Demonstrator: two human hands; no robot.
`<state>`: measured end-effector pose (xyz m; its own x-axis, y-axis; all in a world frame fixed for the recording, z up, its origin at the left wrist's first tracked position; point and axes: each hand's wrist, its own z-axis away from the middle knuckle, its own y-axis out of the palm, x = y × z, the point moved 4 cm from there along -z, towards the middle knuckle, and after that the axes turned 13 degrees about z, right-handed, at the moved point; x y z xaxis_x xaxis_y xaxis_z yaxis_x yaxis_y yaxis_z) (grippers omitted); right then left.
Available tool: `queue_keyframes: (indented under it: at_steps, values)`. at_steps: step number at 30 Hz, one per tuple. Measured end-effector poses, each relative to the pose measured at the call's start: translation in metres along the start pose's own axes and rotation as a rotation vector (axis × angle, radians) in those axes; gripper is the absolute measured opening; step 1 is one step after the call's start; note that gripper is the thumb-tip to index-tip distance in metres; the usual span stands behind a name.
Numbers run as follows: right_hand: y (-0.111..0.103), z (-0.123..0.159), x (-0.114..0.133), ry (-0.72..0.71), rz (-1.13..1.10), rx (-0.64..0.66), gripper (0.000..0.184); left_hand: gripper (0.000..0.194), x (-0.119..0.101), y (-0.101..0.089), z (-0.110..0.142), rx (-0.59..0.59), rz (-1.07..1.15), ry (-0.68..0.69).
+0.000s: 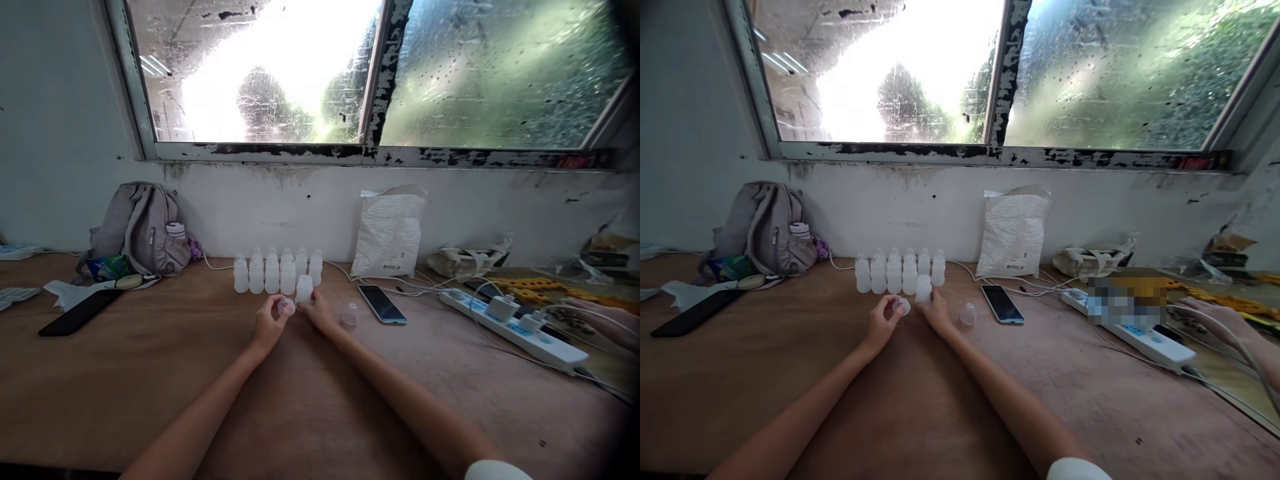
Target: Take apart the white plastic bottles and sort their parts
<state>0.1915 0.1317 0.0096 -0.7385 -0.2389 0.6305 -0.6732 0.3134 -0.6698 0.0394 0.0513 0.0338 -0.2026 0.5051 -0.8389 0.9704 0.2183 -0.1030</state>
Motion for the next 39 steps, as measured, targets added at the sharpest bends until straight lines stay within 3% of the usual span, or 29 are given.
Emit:
queue_keyframes:
  at_steps: [6, 10, 16, 20, 23, 29, 35, 39]
  values:
    - [-0.014, 0.066, 0.029, -0.322, -0.082, 0.214, 0.028, 0.028, -0.032, -0.004, 0.005, -0.086, 0.052, 0.106]
    - [-0.017, 0.082, 0.041, -0.402, -0.079, 0.236, 0.024, 0.027, -0.035, -0.003, 0.007, -0.004, 0.019, 0.167]
    - [-0.018, 0.082, 0.042, -0.411, -0.093, 0.253, 0.027, 0.028, -0.026, -0.002, 0.009, 0.060, 0.023, 0.155]
    - [-0.024, 0.085, 0.044, -0.403, -0.231, 0.265, 0.057, 0.033, -0.025, 0.001, 0.010, 0.105, 0.037, 0.175]
    - [-0.035, 0.085, 0.050, -0.450, -0.321, 0.205, 0.074, 0.035, -0.025, 0.003, 0.011, 0.104, 0.059, 0.150]
    - [-0.061, 0.076, 0.067, -0.554, -0.342, 0.163, 0.054, 0.050, -0.018, 0.005, 0.012, 0.112, 0.184, 0.021]
    - [-0.071, 0.066, 0.075, -0.502, -0.416, 0.215, 0.038, 0.055, -0.011, 0.013, 0.014, 0.295, 0.362, -0.049]
    - [-0.070, 0.061, 0.078, -0.449, -0.377, 0.252, 0.033, 0.059, -0.009, 0.023, 0.017, 0.447, 0.359, -0.079]
